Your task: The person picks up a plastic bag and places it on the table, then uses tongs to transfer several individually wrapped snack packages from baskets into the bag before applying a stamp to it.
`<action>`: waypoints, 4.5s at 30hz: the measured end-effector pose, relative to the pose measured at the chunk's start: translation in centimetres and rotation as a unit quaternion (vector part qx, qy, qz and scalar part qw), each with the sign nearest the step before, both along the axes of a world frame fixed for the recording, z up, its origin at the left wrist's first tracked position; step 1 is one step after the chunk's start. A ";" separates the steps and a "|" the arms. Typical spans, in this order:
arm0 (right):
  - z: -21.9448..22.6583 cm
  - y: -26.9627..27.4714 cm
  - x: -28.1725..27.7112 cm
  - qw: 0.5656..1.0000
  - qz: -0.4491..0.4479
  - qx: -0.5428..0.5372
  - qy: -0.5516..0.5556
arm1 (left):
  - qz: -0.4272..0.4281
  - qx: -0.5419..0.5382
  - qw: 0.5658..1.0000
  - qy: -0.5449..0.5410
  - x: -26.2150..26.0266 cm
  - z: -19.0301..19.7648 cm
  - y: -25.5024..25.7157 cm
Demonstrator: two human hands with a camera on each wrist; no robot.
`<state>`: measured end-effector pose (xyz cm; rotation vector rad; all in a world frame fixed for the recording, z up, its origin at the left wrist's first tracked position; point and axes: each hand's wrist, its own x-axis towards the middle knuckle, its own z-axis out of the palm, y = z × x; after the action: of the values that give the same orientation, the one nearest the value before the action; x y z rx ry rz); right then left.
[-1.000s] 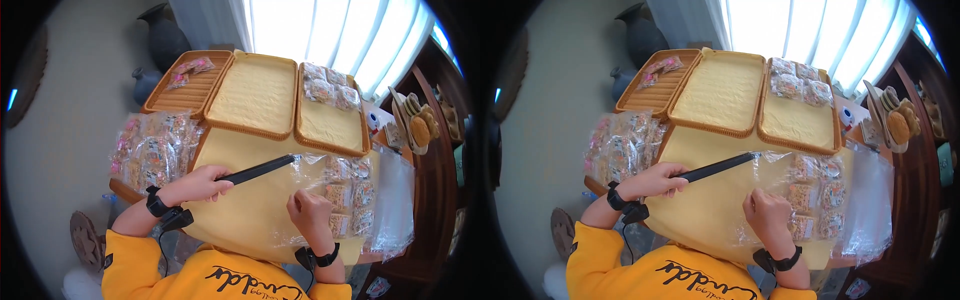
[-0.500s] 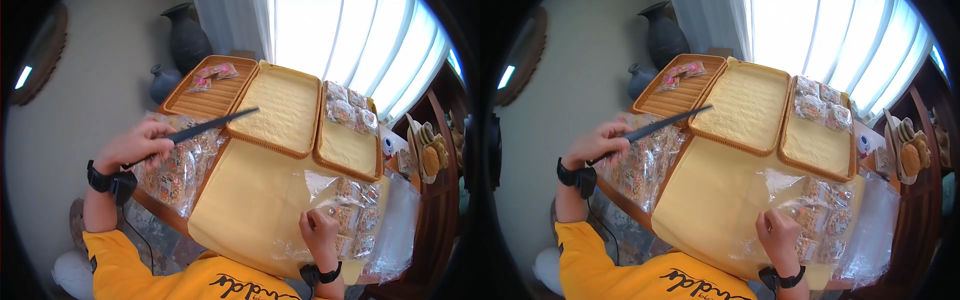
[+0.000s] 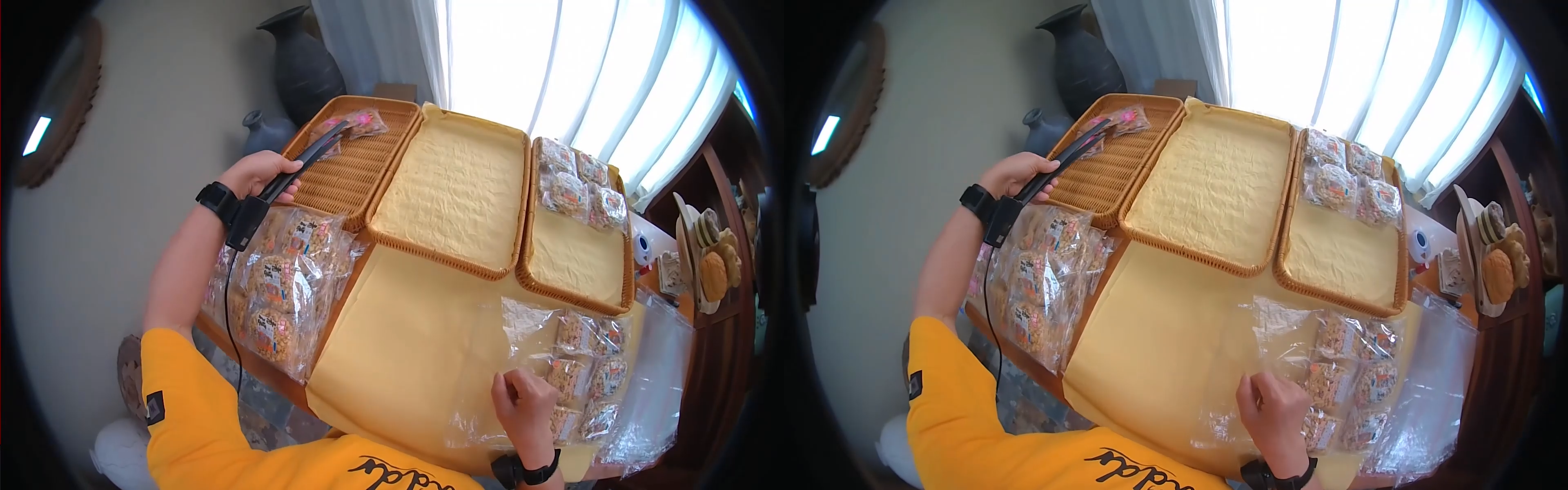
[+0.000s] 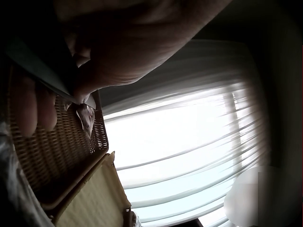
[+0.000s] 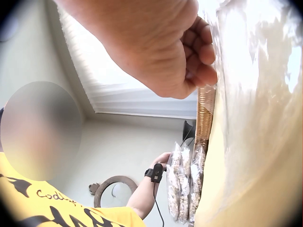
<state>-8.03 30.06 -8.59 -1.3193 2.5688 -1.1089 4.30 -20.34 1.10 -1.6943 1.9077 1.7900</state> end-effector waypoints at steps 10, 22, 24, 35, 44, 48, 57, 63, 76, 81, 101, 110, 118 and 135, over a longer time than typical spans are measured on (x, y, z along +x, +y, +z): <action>0.1 0.1 -0.1 1.000 -0.001 -0.005 -0.021 | 0.054 -0.015 0.997 0.059 -3.1 -2.9 -2.2; 0.0 0.3 0.1 1.000 0.002 -0.011 -0.002 | 0.045 0.032 0.993 0.104 1.0 -0.7 -0.8; 0.0 0.4 0.1 0.999 0.008 -0.029 0.015 | -0.012 0.044 0.989 0.143 2.1 0.8 2.0; 0.0 0.8 0.2 0.995 -0.021 -0.091 0.017 | -0.178 0.205 0.957 0.104 9.9 1.8 21.3; -0.1 0.9 0.1 0.994 -0.019 -0.107 0.020 | -0.325 0.225 0.918 -0.023 10.1 0.5 23.8; 0.3 0.8 0.1 0.993 -0.012 -0.117 0.006 | -0.419 0.155 0.893 -0.052 6.2 0.4 23.3; -0.2 0.8 0.2 0.995 -0.022 -0.100 0.008 | -0.473 0.071 0.878 -0.028 -2.3 -0.2 20.0; -0.2 0.8 0.0 0.994 -0.010 -0.104 0.010 | -0.391 0.161 0.906 -0.021 -0.9 -1.3 21.4; -0.3 0.9 0.0 0.994 0.000 -0.105 0.029 | -0.395 0.110 0.911 -0.055 3.8 1.5 22.0; -0.2 0.9 0.1 0.994 -0.001 -0.106 0.032 | -0.474 0.098 0.871 -0.081 3.0 1.0 23.7; -0.5 1.0 0.0 0.994 0.000 -0.107 0.035 | -0.500 0.092 0.860 -0.045 -0.4 -2.3 27.4; -0.5 1.0 0.1 0.993 0.007 -0.111 0.040 | -0.474 0.044 0.877 -0.062 0.7 -0.7 27.1; -0.5 1.0 0.1 0.994 0.006 -0.104 0.041 | -0.469 0.067 0.880 -0.034 -0.3 -2.4 27.9; -0.7 0.9 0.1 0.993 0.004 -0.113 0.037 | -0.411 0.050 0.909 -0.054 1.3 -0.2 24.7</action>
<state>-7.90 30.96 -9.31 -1.4395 2.5479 -1.4102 5.60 4.36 0.92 -0.7220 1.9839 1.3712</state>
